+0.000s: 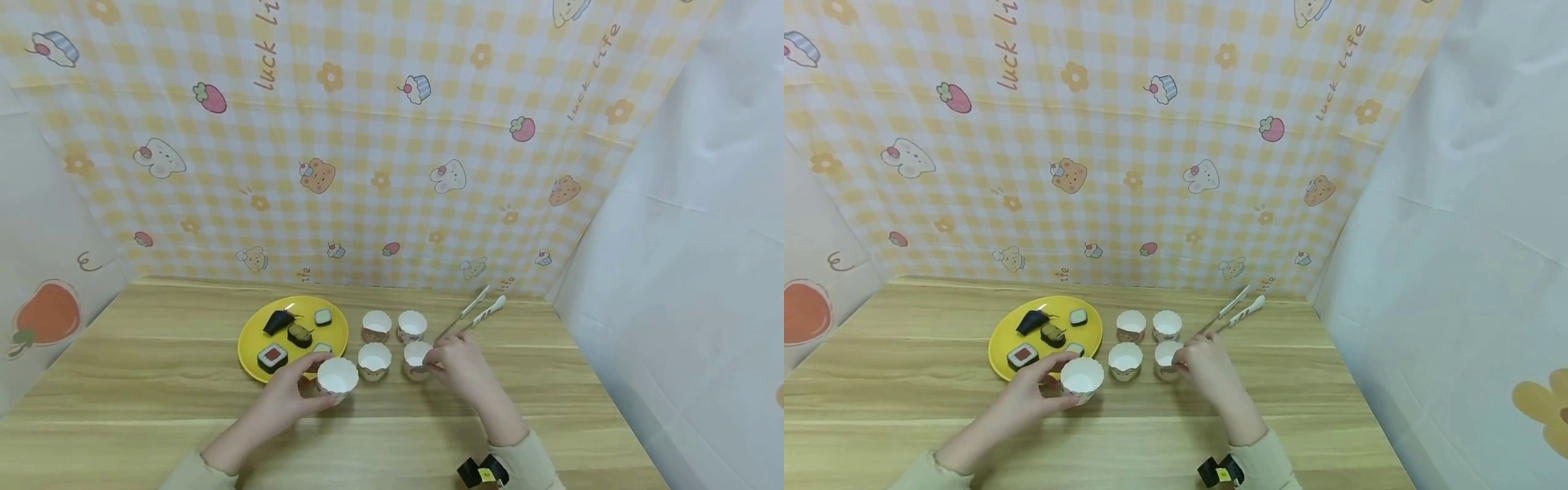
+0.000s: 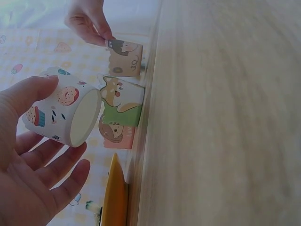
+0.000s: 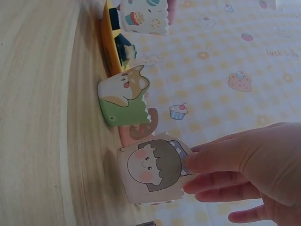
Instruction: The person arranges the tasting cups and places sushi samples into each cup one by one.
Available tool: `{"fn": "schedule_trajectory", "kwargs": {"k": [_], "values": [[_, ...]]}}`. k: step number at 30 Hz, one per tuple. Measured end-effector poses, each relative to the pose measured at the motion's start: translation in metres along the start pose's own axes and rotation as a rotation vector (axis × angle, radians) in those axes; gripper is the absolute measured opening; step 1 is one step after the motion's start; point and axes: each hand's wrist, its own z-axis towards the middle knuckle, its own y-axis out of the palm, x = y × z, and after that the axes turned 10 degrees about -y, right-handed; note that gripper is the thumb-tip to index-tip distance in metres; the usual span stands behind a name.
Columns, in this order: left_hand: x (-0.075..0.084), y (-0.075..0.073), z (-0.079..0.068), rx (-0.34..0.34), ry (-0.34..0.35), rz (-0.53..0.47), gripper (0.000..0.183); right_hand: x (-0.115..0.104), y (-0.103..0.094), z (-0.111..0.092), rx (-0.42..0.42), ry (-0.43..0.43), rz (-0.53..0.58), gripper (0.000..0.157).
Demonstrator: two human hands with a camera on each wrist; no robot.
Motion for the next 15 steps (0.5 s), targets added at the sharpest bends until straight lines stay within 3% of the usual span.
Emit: {"fn": "schedule_trajectory", "kwargs": {"k": [15], "values": [[0.0,-0.002,0.0,-0.003,-0.009,0.003,0.065,0.001,0.012,0.0,-0.028,-0.011,-0.017,0.012]]}}
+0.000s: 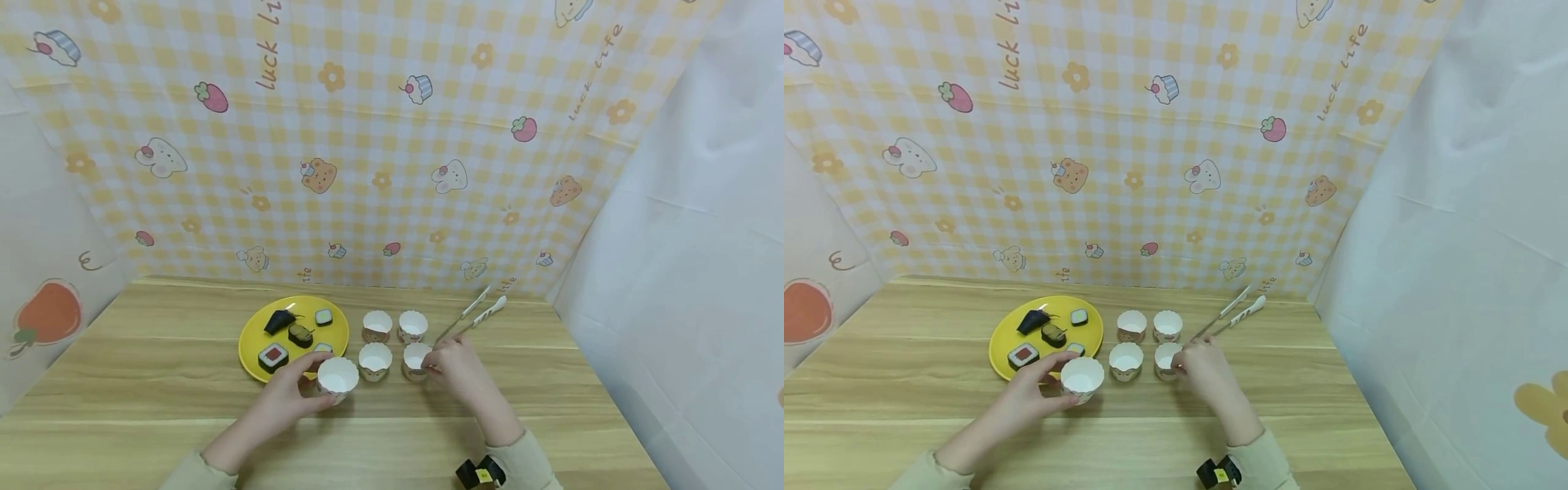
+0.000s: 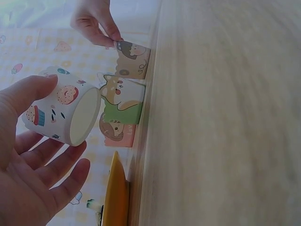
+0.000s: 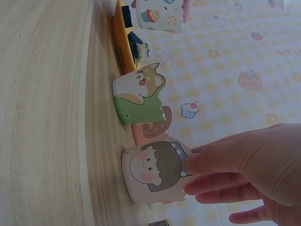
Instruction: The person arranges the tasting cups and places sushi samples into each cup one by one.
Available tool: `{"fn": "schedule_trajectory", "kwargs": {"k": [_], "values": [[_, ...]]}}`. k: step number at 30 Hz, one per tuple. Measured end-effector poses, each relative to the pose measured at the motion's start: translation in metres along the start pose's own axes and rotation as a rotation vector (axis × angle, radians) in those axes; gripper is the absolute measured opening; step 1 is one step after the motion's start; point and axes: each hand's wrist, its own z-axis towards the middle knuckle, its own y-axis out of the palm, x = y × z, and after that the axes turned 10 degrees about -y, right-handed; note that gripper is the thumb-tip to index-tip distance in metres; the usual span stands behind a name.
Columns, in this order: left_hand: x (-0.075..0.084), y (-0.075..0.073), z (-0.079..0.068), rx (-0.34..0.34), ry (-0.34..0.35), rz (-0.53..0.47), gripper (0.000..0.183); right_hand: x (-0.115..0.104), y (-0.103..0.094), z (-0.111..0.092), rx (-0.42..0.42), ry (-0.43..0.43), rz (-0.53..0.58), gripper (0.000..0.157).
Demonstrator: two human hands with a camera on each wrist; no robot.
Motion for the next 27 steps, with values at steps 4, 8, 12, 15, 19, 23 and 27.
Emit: {"fn": "schedule_trajectory", "kwargs": {"k": [4,8,12,15,19,23,27], "values": [[0.0008,-0.0003,-0.0001,-0.003,-0.002,0.005,0.065,-0.0008,0.0001,-0.0002,0.002,0.002,0.003,0.012],[0.0011,-0.0002,-0.0005,-0.006,-0.001,0.006,0.065,-0.0012,0.0006,-0.0006,0.007,0.005,0.002,0.012],[0.0012,-0.0001,-0.0006,-0.004,0.0,0.006,0.065,-0.0006,0.0023,-0.0003,0.014,0.004,-0.003,0.011],[0.001,0.0001,-0.0005,-0.002,-0.002,0.009,0.065,-0.0003,0.0027,0.0,0.016,0.005,-0.003,0.01],[0.0005,0.0002,-0.0004,-0.001,-0.002,0.008,0.065,-0.0009,0.0012,0.0001,0.019,0.008,0.0,0.011],[0.0002,0.0001,-0.0002,0.001,0.001,0.009,0.065,-0.0016,-0.0003,0.0002,0.021,0.011,0.012,0.011],[0.0001,-0.0002,0.0001,-0.003,-0.002,0.003,0.065,-0.0023,-0.0016,0.0007,0.014,0.016,0.017,0.011]]}}
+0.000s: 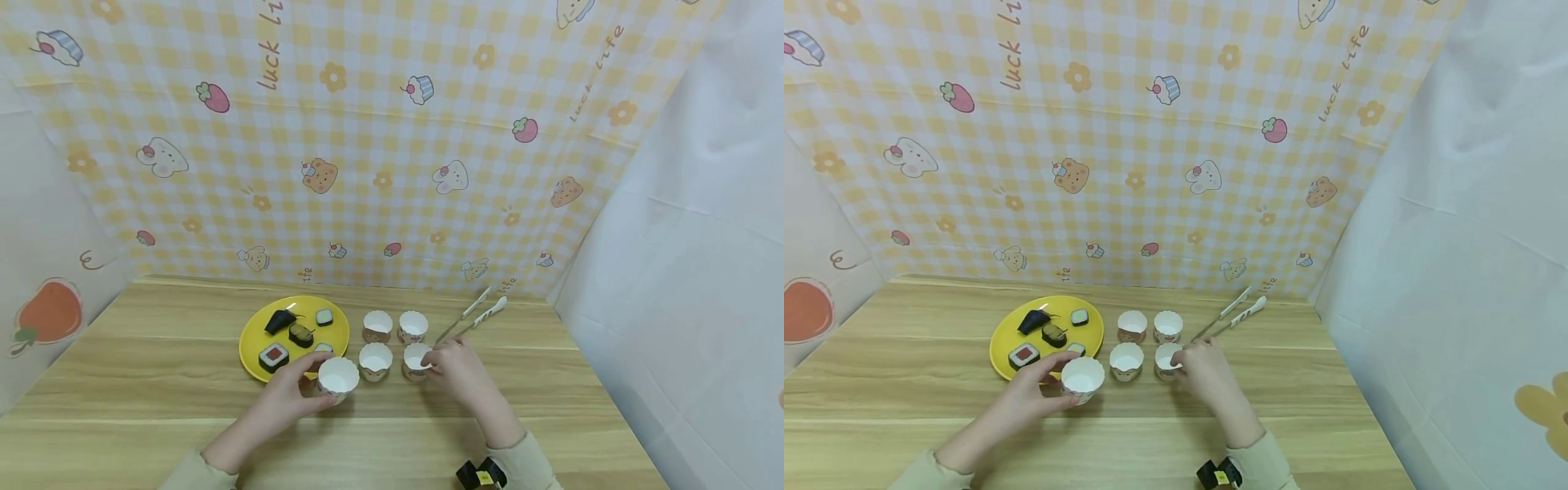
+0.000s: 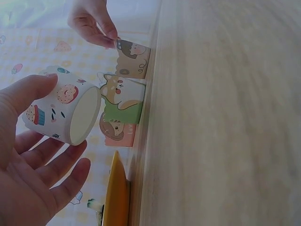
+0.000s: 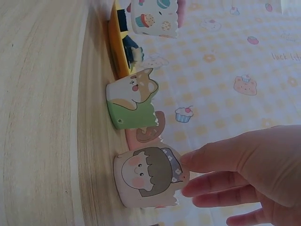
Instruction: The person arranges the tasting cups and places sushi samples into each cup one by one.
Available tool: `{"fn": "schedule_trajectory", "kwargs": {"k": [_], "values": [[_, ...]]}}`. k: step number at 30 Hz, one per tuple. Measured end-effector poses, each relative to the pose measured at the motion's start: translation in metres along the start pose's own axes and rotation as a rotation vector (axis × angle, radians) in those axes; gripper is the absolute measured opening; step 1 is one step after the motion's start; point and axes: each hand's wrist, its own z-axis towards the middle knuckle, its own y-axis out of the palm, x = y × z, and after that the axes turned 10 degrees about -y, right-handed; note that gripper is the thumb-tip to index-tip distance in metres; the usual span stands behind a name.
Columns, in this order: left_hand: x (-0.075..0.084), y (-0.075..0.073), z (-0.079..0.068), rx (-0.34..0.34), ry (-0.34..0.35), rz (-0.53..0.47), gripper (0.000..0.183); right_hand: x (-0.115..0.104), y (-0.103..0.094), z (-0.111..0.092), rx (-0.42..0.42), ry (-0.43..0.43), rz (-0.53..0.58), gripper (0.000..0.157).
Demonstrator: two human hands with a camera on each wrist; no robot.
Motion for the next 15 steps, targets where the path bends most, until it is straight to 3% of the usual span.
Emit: {"fn": "schedule_trajectory", "kwargs": {"k": [15], "values": [[0.0007,0.0,-0.0009,0.002,-0.007,0.0,0.065,-0.0081,-0.01,0.0008,-0.013,0.023,0.008,0.015]]}}
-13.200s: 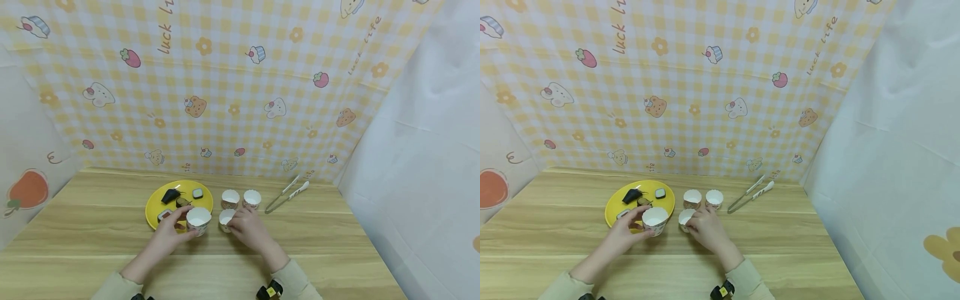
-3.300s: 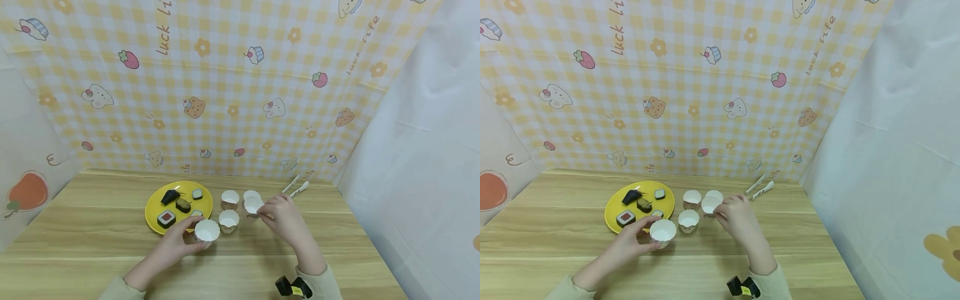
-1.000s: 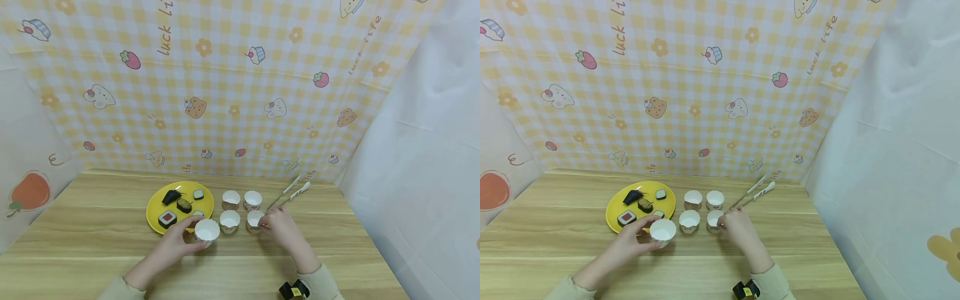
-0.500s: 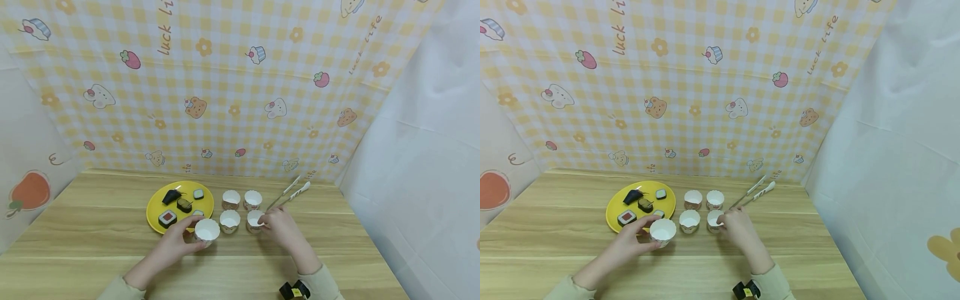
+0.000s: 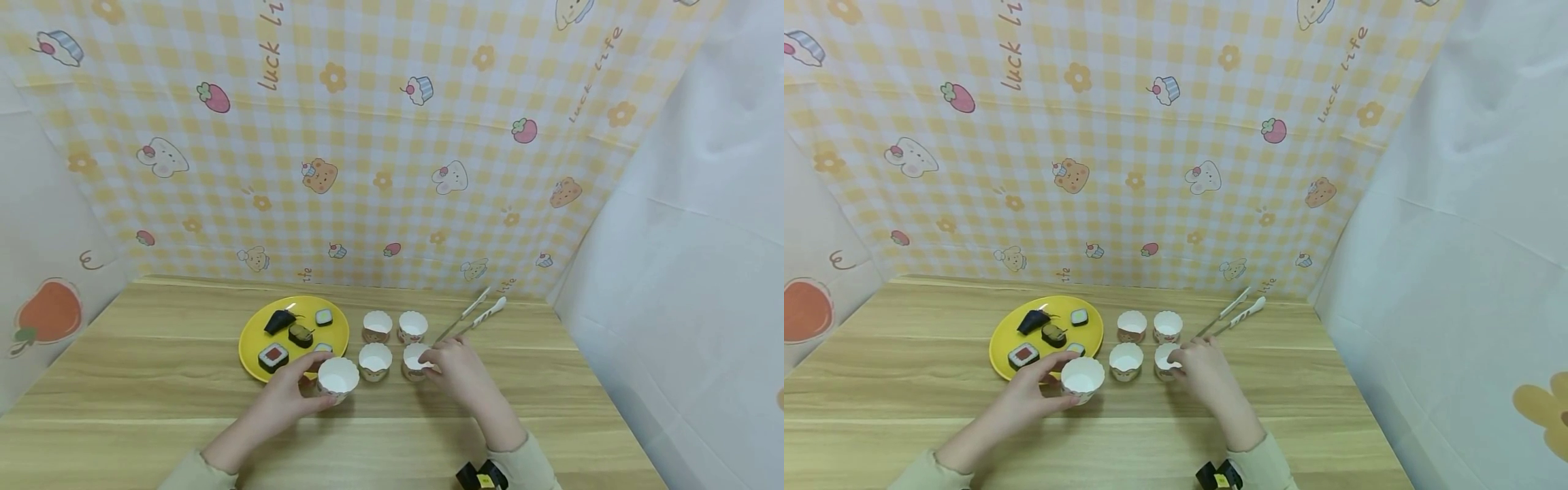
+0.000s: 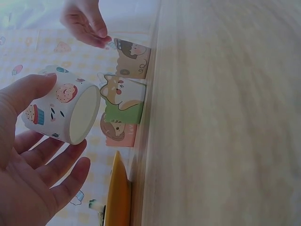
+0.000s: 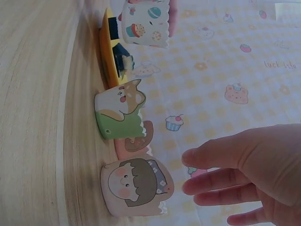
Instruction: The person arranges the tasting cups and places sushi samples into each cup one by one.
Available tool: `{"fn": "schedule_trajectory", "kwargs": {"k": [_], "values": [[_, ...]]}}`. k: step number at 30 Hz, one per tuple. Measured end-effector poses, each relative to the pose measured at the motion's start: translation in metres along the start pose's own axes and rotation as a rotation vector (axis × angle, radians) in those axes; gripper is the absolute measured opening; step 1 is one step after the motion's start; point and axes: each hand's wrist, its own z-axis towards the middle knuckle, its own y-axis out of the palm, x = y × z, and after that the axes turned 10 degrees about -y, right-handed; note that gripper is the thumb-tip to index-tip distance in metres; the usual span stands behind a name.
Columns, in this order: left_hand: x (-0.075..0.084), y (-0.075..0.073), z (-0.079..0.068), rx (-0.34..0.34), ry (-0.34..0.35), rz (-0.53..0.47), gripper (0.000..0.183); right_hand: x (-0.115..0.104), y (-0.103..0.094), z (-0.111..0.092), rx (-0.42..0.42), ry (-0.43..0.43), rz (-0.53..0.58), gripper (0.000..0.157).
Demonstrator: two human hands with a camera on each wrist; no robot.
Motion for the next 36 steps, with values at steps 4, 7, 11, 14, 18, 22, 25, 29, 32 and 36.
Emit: {"fn": "schedule_trajectory", "kwargs": {"k": [4,7,11,14,18,22,25,29,32,36], "values": [[0.001,0.0,0.0,-0.004,-0.002,-0.005,0.065,-0.004,-0.004,0.0,0.021,-0.002,0.01,0.017],[0.001,0.0,0.0,-0.006,0.002,-0.009,0.064,-0.007,-0.006,0.0,0.045,-0.018,0.012,0.019],[0.002,0.0,0.0,-0.007,0.005,-0.013,0.063,-0.01,-0.009,0.001,0.067,-0.048,0.005,0.02],[0.003,0.0,0.0,-0.004,-0.001,-0.012,0.064,-0.012,-0.011,0.002,0.082,-0.071,-0.002,0.02],[0.003,0.001,-0.001,-0.002,-0.004,-0.003,0.064,-0.015,-0.014,0.002,0.1,-0.091,-0.004,0.021],[0.003,0.001,-0.001,-0.004,-0.006,-0.001,0.065,-0.018,-0.015,0.003,0.101,-0.097,-0.005,0.02],[0.003,0.001,-0.002,-0.007,-0.005,-0.005,0.065,-0.019,-0.016,0.003,0.102,-0.101,0.001,0.021],[0.004,0.001,-0.002,-0.008,-0.008,-0.006,0.064,-0.022,-0.018,0.003,0.114,-0.112,0.016,0.022],[0.005,0.001,-0.003,-0.009,-0.005,-0.008,0.065,-0.024,-0.018,0.002,0.127,-0.125,0.014,0.022],[0.006,0.002,-0.003,-0.013,0.006,-0.018,0.066,-0.026,-0.019,0.002,0.139,-0.145,0.006,0.021]]}}
